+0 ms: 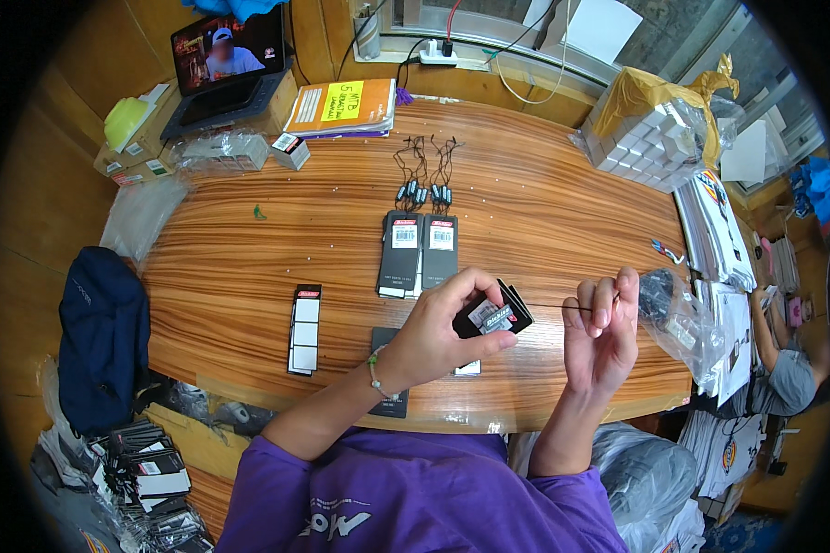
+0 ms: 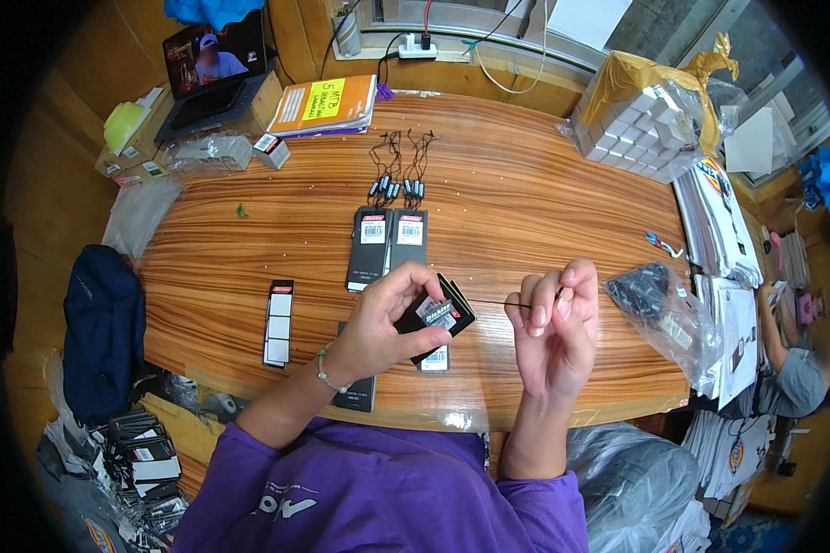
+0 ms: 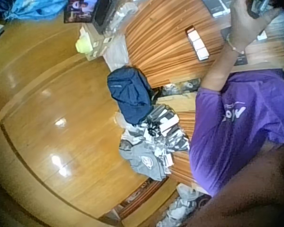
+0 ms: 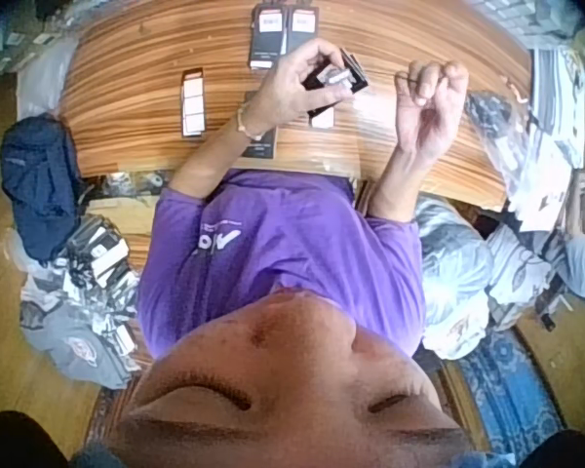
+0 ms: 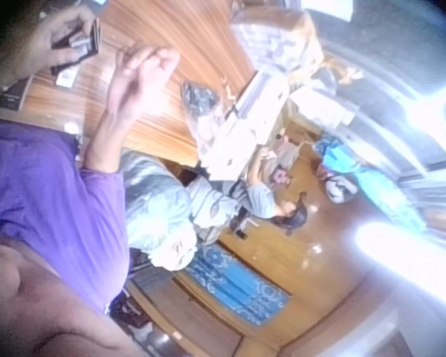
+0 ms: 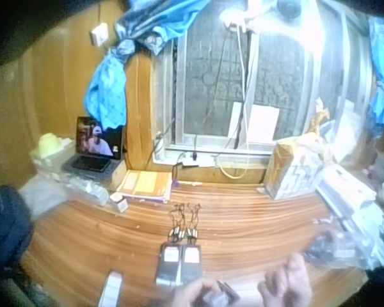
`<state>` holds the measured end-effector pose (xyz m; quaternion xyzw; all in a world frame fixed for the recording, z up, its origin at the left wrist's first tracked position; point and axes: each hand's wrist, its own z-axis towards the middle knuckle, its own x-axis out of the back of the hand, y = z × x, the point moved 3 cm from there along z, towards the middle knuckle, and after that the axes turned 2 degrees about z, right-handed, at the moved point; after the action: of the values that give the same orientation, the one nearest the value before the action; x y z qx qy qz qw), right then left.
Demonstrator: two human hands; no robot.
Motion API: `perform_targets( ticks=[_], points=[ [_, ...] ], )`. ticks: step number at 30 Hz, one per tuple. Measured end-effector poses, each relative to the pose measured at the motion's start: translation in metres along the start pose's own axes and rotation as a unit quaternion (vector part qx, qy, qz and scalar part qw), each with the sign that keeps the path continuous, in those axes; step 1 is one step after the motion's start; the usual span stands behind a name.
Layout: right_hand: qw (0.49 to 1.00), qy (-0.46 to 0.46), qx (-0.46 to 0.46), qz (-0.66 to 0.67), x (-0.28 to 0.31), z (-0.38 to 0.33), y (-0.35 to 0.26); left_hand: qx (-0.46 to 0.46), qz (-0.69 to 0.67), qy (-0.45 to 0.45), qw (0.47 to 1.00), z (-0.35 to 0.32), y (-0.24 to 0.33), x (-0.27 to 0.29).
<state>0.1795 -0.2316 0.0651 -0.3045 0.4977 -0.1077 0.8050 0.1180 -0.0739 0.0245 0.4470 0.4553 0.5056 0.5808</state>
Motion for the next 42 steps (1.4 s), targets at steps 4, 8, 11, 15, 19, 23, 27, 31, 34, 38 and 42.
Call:
perform_targets(
  ticks=[4, 8, 11, 15, 19, 23, 27, 31, 34, 38, 42],
  points=[
    [0.999, -0.035, 0.025, -0.032, -0.005, -0.003, -0.002, 0.020, 0.019, 0.025, 0.999, 0.000, -0.002, -0.001],
    [0.990, -0.048, 0.019, -0.132, -0.004, -0.006, -0.002, -0.007, 0.107, 0.062, 0.992, 0.001, 0.007, 0.001],
    [0.968, -0.031, -0.051, -0.242, -0.009, -0.011, 0.001, -0.212, 0.262, 0.153, 0.929, 0.002, 0.026, 0.005],
    [0.933, -0.017, -0.114, -0.340, -0.012, -0.016, 0.010, -0.210, 0.269, 0.123, 0.932, 0.001, 0.029, 0.009],
    [0.912, -0.030, -0.104, -0.395, -0.020, -0.015, 0.012, -0.198, 0.266, 0.116, 0.936, -0.001, 0.026, 0.010],
    [0.893, -0.047, -0.098, -0.437, -0.019, -0.015, 0.013, -0.174, 0.242, 0.114, 0.948, 0.000, 0.027, 0.009],
    [0.885, -0.046, -0.095, -0.453, -0.019, -0.015, 0.014, -0.148, 0.237, 0.111, 0.954, 0.000, 0.029, 0.010],
    [0.877, -0.047, -0.109, -0.466, -0.018, -0.015, 0.015, -0.127, 0.229, 0.109, 0.959, 0.000, 0.026, 0.011],
    [0.882, -0.035, -0.123, -0.454, -0.017, -0.016, 0.018, -0.114, 0.217, 0.108, 0.964, 0.001, 0.025, 0.011],
    [0.883, -0.050, -0.137, -0.445, -0.015, -0.016, 0.020, -0.105, 0.220, 0.090, 0.966, 0.001, 0.023, 0.012],
    [0.850, -0.100, -0.141, -0.497, -0.012, -0.015, 0.017, -0.078, 0.235, 0.038, 0.968, 0.004, 0.025, 0.013]
  ],
)
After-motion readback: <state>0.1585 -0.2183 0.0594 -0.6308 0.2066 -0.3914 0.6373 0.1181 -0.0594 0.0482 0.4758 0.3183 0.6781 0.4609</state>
